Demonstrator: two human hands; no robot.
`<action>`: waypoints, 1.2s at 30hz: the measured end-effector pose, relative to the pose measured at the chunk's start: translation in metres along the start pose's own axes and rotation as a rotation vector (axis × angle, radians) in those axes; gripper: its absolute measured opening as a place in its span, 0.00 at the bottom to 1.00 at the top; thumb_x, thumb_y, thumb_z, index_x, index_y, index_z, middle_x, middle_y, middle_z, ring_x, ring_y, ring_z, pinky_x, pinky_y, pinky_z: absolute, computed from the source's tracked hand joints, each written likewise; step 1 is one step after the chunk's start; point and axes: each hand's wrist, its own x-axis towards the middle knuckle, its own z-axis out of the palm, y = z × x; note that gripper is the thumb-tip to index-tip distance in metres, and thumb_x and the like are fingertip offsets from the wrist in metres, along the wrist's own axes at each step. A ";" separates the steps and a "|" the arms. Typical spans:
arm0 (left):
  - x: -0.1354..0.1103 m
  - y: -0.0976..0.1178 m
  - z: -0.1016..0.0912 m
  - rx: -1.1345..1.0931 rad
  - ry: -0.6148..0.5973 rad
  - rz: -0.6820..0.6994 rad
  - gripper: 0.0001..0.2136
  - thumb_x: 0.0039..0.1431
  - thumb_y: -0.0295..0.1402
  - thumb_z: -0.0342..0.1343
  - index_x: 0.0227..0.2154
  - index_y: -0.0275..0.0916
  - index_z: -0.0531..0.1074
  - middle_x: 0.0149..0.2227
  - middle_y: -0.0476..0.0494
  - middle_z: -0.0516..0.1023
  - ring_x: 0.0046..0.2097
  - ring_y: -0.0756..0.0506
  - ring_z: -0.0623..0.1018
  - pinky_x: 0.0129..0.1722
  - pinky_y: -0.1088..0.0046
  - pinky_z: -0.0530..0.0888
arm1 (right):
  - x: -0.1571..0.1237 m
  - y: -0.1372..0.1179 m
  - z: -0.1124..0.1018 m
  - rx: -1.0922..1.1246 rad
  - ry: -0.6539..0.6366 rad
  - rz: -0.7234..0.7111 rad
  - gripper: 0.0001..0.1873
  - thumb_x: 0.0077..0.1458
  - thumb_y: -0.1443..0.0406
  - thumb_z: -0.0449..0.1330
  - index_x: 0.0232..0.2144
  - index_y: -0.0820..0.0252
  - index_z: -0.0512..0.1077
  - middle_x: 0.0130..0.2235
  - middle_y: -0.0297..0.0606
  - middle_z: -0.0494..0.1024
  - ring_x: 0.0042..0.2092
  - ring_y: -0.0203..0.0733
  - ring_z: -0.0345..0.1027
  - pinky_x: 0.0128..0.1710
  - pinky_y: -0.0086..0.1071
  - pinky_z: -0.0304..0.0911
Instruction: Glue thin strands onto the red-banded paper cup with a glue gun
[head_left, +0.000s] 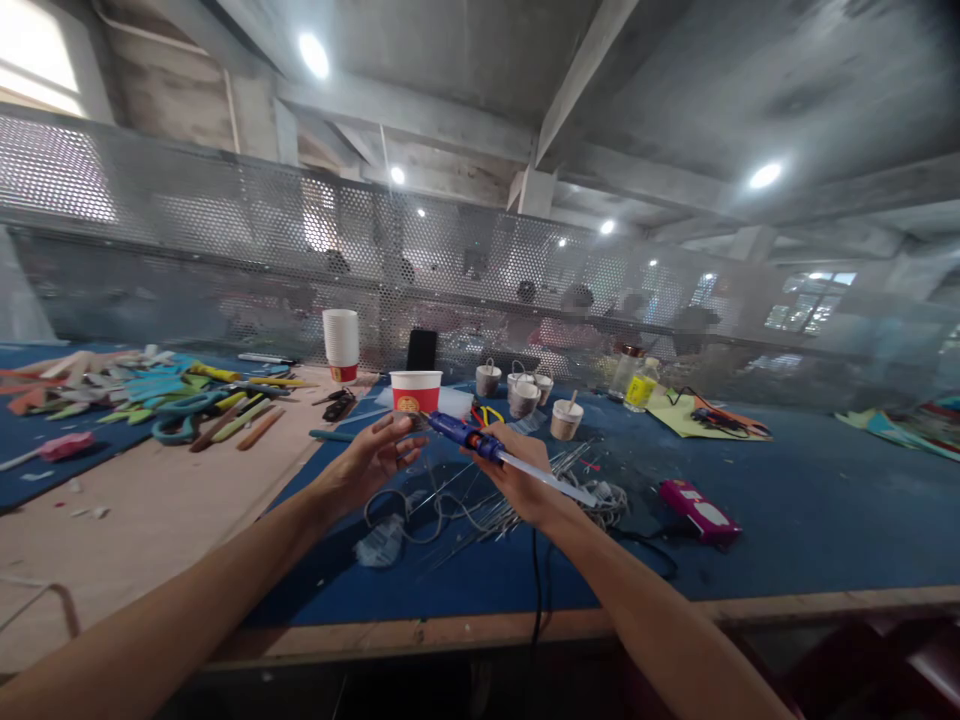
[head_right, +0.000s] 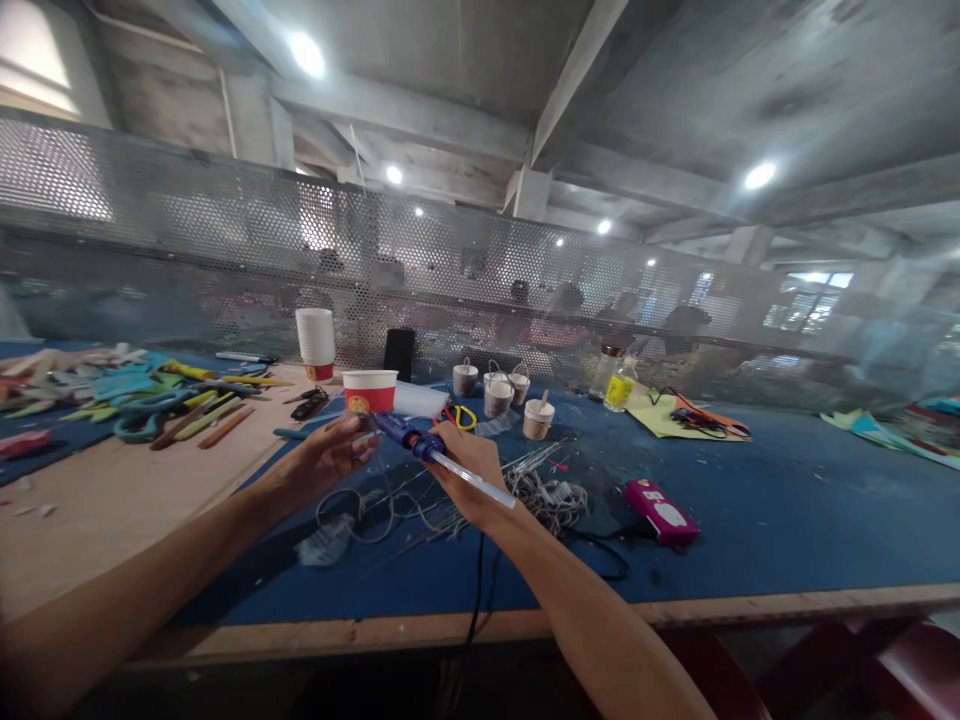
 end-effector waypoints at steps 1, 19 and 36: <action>0.000 0.000 0.000 -0.003 -0.002 0.000 0.10 0.50 0.27 0.73 0.36 0.40 0.81 0.39 0.45 0.85 0.38 0.46 0.83 0.37 0.74 0.79 | 0.000 0.000 -0.001 0.003 -0.005 0.001 0.08 0.68 0.58 0.60 0.42 0.55 0.72 0.37 0.36 0.83 0.37 0.44 0.78 0.33 0.29 0.58; 0.002 -0.003 -0.006 -0.011 -0.039 -0.015 0.10 0.54 0.32 0.71 0.39 0.41 0.82 0.43 0.42 0.86 0.41 0.44 0.83 0.40 0.72 0.79 | 0.000 0.003 0.001 -0.021 0.043 -0.024 0.08 0.67 0.58 0.61 0.42 0.55 0.72 0.35 0.35 0.82 0.35 0.44 0.76 0.32 0.29 0.56; 0.004 -0.003 -0.009 -0.047 -0.040 -0.036 0.09 0.53 0.32 0.72 0.37 0.41 0.82 0.41 0.41 0.86 0.40 0.44 0.83 0.37 0.73 0.80 | 0.000 0.003 0.000 -0.037 0.035 -0.015 0.08 0.68 0.57 0.60 0.42 0.55 0.71 0.35 0.35 0.81 0.33 0.43 0.75 0.31 0.30 0.55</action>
